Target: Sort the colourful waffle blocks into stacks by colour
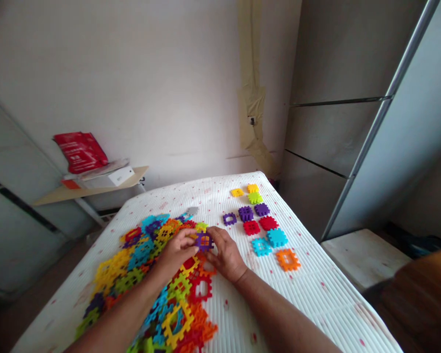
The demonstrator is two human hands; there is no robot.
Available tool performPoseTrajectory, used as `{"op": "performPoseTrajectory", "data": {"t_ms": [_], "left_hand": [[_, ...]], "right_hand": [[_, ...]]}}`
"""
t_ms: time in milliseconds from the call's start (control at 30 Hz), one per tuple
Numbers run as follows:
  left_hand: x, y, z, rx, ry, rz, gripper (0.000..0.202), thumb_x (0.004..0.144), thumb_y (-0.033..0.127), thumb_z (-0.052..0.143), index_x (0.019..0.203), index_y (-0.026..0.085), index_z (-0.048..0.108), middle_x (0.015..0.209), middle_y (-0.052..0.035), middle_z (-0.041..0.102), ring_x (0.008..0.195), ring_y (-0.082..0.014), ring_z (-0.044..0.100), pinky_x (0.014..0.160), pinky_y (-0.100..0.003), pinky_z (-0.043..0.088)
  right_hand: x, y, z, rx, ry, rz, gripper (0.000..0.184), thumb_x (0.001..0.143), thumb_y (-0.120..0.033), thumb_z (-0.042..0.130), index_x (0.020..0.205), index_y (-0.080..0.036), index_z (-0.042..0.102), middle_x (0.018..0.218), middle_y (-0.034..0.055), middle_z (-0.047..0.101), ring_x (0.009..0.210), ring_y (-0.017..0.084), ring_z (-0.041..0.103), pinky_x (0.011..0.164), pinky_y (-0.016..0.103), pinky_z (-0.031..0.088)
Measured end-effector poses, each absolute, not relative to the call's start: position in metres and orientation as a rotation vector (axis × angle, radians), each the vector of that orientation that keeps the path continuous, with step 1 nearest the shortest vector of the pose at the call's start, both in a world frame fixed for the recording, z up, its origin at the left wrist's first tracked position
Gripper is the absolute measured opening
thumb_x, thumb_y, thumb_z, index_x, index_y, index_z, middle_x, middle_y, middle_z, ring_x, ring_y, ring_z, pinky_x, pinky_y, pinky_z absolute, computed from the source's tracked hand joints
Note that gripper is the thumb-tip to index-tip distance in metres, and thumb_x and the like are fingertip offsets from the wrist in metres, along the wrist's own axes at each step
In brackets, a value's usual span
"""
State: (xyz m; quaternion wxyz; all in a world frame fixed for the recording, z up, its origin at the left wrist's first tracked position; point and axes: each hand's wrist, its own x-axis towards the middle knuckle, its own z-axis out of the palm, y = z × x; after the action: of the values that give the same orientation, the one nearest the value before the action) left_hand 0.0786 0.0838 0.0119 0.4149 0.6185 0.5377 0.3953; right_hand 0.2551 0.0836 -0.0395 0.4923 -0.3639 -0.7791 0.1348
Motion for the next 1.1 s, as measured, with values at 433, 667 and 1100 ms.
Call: {"op": "performPoseTrajectory", "data": {"t_ms": [433, 667, 1100], "left_hand": [[0.076, 0.090, 0.026, 2.510, 1.382, 0.783, 0.046, 0.064, 0.008, 0.058, 0.108, 0.022, 0.062, 0.115, -0.0062, 0.062, 0.109, -0.0208, 0.055, 0.099, -0.039, 0.042], [0.074, 0.095, 0.031, 2.498, 1.421, 0.810, 0.042, 0.062, 0.010, 0.060, 0.102, 0.023, 0.062, 0.105, -0.0034, 0.066, 0.100, -0.0195, 0.059, 0.093, -0.035, 0.046], [0.165, 0.169, 0.049, 2.374, 1.475, 0.855, 0.047, 0.065, 0.018, 0.066, 0.111, 0.023, 0.055, 0.106, -0.0026, 0.066, 0.103, -0.0175, 0.058, 0.091, -0.029, 0.043]], "right_hand": [[0.261, 0.086, -0.042, -0.899, -1.770, 0.553, 0.064, 0.076, -0.035, 0.063, 0.133, -0.021, 0.039, 0.117, 0.0115, 0.055, 0.090, 0.019, 0.056, 0.075, 0.034, 0.049], [0.259, 0.087, -0.043, -0.961, -1.819, 0.529, 0.069, 0.074, -0.034, 0.064, 0.135, -0.018, 0.035, 0.126, 0.0125, 0.050, 0.107, 0.023, 0.051, 0.086, 0.037, 0.046], [0.245, 0.087, -0.041, -1.558, -2.274, 0.017, 0.018, 0.090, -0.026, 0.044, 0.095, -0.018, 0.059, 0.101, 0.0071, 0.060, 0.094, 0.022, 0.048, 0.076, 0.037, 0.037]]}}
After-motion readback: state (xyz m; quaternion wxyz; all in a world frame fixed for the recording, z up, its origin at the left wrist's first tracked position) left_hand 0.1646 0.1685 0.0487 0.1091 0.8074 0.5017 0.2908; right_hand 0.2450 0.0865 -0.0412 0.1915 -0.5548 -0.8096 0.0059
